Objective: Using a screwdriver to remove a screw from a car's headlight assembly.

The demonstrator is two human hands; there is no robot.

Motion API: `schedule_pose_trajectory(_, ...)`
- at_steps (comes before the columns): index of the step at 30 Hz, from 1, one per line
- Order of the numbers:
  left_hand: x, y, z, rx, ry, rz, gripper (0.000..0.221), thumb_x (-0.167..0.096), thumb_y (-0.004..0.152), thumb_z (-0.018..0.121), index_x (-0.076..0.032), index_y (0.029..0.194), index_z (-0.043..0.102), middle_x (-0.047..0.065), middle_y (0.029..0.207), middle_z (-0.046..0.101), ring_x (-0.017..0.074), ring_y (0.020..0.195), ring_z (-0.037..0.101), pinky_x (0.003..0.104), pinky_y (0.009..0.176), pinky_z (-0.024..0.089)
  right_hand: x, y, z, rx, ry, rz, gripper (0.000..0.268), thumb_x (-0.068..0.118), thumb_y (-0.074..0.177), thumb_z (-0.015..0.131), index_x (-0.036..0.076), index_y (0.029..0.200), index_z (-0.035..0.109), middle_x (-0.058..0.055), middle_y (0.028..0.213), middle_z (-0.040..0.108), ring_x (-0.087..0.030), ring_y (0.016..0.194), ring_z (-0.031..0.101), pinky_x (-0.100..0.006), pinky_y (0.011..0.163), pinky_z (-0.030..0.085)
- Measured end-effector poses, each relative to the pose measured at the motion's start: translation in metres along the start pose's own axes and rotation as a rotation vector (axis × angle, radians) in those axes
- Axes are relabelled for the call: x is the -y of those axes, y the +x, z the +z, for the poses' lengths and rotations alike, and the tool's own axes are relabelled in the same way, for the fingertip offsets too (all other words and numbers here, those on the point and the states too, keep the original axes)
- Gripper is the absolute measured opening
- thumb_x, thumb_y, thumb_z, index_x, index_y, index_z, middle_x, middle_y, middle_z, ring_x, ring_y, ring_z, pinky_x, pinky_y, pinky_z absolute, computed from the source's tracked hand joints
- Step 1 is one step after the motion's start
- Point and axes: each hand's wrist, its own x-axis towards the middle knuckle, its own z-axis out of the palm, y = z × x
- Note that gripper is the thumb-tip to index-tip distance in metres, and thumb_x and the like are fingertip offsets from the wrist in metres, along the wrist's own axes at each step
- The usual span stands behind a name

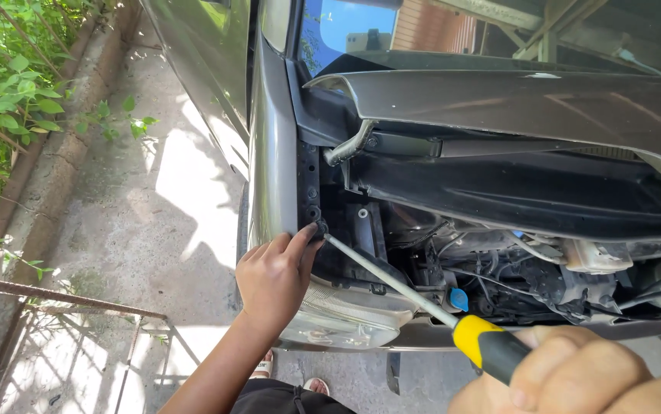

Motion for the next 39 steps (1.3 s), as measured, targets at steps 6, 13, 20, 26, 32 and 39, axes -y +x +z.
schedule_pose_trajectory(6,0.001,0.001,0.000,0.018,0.003,-0.016,0.019,-0.037,0.101,0.071,-0.022,0.109,0.077,-0.006,0.065,0.053,0.0131,0.044,0.045,0.028,0.041,0.034,0.024,0.025,0.009,-0.200,1.861,0.188,0.023,0.023,0.108,0.035,0.019,0.088,0.024,0.011,0.081,0.025,-0.003,0.058,0.026,-0.016,0.054,0.032)
schedule_pose_trajectory(13,0.001,0.000,0.000,0.013,-0.005,-0.022,0.017,-0.036,0.100,0.072,-0.022,0.107,0.077,-0.005,0.065,0.053,0.0144,0.045,0.046,0.029,0.042,0.035,0.019,0.023,0.023,-0.261,2.128,0.058,0.032,0.027,0.110,0.052,0.019,0.087,0.031,0.011,0.086,0.038,-0.003,0.062,0.040,-0.016,0.062,0.045)
schedule_pose_trajectory(20,-0.002,0.000,0.000,0.007,-0.011,-0.031,0.018,-0.037,0.099,0.073,-0.022,0.107,0.078,-0.007,0.066,0.057,0.0115,0.047,0.050,0.027,0.043,0.038,0.001,0.028,0.023,-0.129,1.971,-0.031,0.007,0.032,0.114,0.048,0.036,0.110,0.053,0.012,0.094,0.041,-0.008,0.063,0.041,-0.021,0.059,0.048)
schedule_pose_trajectory(26,-0.001,-0.001,0.002,0.001,-0.014,-0.040,0.017,-0.036,0.098,0.074,-0.021,0.106,0.078,-0.007,0.065,0.058,0.0112,0.047,0.050,0.027,0.041,0.036,0.001,0.044,0.051,-0.238,2.064,-0.321,0.004,0.034,0.111,0.052,0.034,0.114,0.053,0.013,0.087,0.045,-0.005,0.053,0.048,-0.020,0.047,0.052)
schedule_pose_trajectory(32,-0.001,-0.001,0.003,0.002,-0.006,-0.051,0.018,-0.037,0.099,0.073,-0.022,0.107,0.078,-0.007,0.067,0.059,0.0117,0.047,0.051,0.027,0.041,0.037,0.020,0.049,0.067,-0.422,1.824,0.212,0.032,0.025,0.112,0.034,0.024,0.082,0.020,0.006,0.067,0.018,-0.006,0.052,0.015,-0.023,0.047,0.019)
schedule_pose_trajectory(39,-0.001,-0.001,0.005,-0.002,-0.011,-0.062,0.017,-0.037,0.098,0.075,-0.023,0.106,0.078,-0.007,0.065,0.057,0.0119,0.048,0.050,0.027,0.043,0.037,0.020,0.051,0.071,-0.452,1.835,0.193,0.034,0.030,0.111,0.041,0.025,0.082,0.024,0.007,0.068,0.022,-0.005,0.054,0.019,-0.021,0.047,0.021)
